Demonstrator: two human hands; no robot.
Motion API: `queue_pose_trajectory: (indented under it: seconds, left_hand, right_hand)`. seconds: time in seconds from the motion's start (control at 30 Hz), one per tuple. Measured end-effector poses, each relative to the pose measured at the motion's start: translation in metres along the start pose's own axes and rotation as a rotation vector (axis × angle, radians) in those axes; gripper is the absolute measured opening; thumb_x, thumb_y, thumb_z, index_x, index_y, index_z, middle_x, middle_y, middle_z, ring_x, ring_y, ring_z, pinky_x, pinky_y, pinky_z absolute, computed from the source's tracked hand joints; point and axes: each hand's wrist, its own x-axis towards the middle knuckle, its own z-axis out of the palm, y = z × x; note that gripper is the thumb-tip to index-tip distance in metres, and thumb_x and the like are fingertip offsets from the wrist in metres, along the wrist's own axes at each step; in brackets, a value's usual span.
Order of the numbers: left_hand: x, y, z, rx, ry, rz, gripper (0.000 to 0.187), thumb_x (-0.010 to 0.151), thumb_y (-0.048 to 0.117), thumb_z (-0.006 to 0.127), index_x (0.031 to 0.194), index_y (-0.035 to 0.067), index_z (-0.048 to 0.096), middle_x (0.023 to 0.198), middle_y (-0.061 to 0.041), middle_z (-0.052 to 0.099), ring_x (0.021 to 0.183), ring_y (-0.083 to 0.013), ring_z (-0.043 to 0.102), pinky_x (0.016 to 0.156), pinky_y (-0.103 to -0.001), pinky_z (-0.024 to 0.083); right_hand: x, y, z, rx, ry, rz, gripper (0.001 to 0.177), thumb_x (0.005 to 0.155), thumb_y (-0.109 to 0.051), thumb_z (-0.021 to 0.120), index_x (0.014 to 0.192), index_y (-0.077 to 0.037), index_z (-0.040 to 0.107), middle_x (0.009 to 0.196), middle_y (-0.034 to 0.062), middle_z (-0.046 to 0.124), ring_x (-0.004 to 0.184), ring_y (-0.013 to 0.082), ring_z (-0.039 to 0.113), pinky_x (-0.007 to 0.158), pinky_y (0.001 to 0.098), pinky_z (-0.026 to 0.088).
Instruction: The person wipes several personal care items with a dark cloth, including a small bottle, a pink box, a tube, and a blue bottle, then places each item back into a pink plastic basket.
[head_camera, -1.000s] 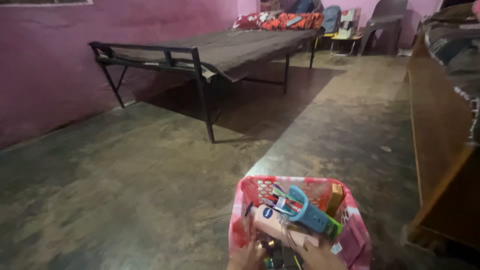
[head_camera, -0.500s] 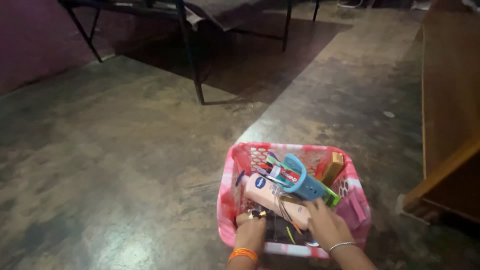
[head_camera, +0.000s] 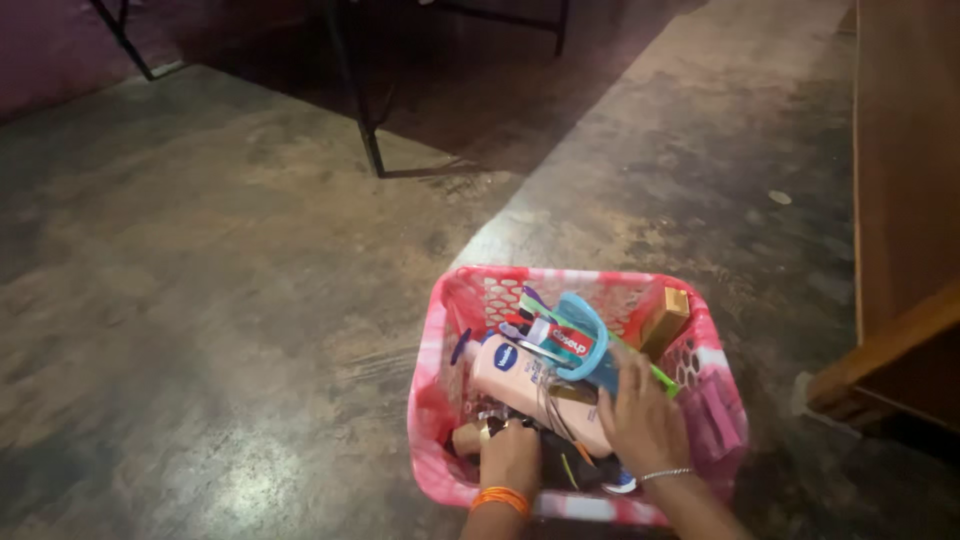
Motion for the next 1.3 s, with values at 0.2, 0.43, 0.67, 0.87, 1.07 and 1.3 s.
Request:
queue_pose_trajectory:
  seconds: [0.2,0.43,0.67,0.87,1.07,1.3]
  left_hand:
    - [-0.007,0.020,-0.076,0.142,-0.338,-0.223,0.025,0.092,0.014,0.063,0.116,0.006,0.067,0.121,-0.014,0.060,0.107,-0.0376,0.065,0.078,-0.059,0.056]
    - [0.004,-0.029,-0.077,-0.238,0.303,-0.027,0.034,0.090,0.006,0.052,0.122,-0.004,0.057,0.119,-0.029,0.061,0.109,-0.0468,0.062,0.093,-0.052,0.052]
    - [0.032,-0.011,-0.203,-0.910,0.530,-0.390,0.030,0.105,0.029,0.047,0.114,0.002,0.053,0.104,-0.027,0.070,0.097,-0.0429,0.068,0.083,-0.049,0.051]
    - [0.024,-0.001,-0.248,-0.993,0.618,-0.446,0.032,0.103,0.032,0.047,0.116,0.003,0.051,0.102,-0.023,0.070,0.094,-0.0392,0.069,0.082,-0.047,0.052]
    - [0.033,-0.017,-0.212,-0.955,0.597,-0.540,0.032,0.103,0.032,0.048,0.113,0.003,0.054,0.101,-0.024,0.071,0.094,-0.0415,0.070,0.084,-0.048,0.052]
    - [0.028,-0.023,-0.200,-0.918,0.497,-0.606,0.036,0.098,0.035,0.056,0.113,0.002,0.054,0.104,-0.027,0.071,0.097,-0.0449,0.069,0.085,-0.050,0.052]
  right_hand:
    - [0.023,-0.016,-0.006,-0.111,0.109,0.133,0.060,0.079,-0.018,0.069,0.136,-0.026,0.054,0.133,0.0049,0.058,0.120,0.0296,0.060,0.101,0.0540,0.046]
    - [0.031,-0.021,-0.010,-0.028,-0.018,-0.015,0.063,0.064,-0.008,0.079,0.123,-0.020,0.062,0.135,0.0174,0.050,0.125,0.0386,0.052,0.103,0.0493,0.046]
    - [0.029,-0.016,-0.009,-0.037,-0.130,0.017,0.050,0.069,-0.014,0.081,0.113,-0.013,0.059,0.129,0.0142,0.054,0.116,0.0382,0.059,0.096,0.0499,0.051]
    - [0.024,0.003,0.000,-0.061,-0.156,0.098,0.040,0.077,-0.006,0.072,0.114,-0.013,0.058,0.131,0.0120,0.055,0.105,0.0372,0.066,0.085,0.0495,0.056]
    - [0.018,0.031,-0.004,0.064,-0.013,0.129,0.031,0.075,-0.001,0.070,0.102,-0.012,0.060,0.116,0.0111,0.058,0.103,0.0374,0.064,0.082,0.0506,0.054]
    - [0.027,0.051,-0.035,0.218,0.162,0.096,0.029,0.069,0.008,0.069,0.092,-0.006,0.063,0.102,0.0164,0.063,0.102,0.0398,0.062,0.085,0.0501,0.051]
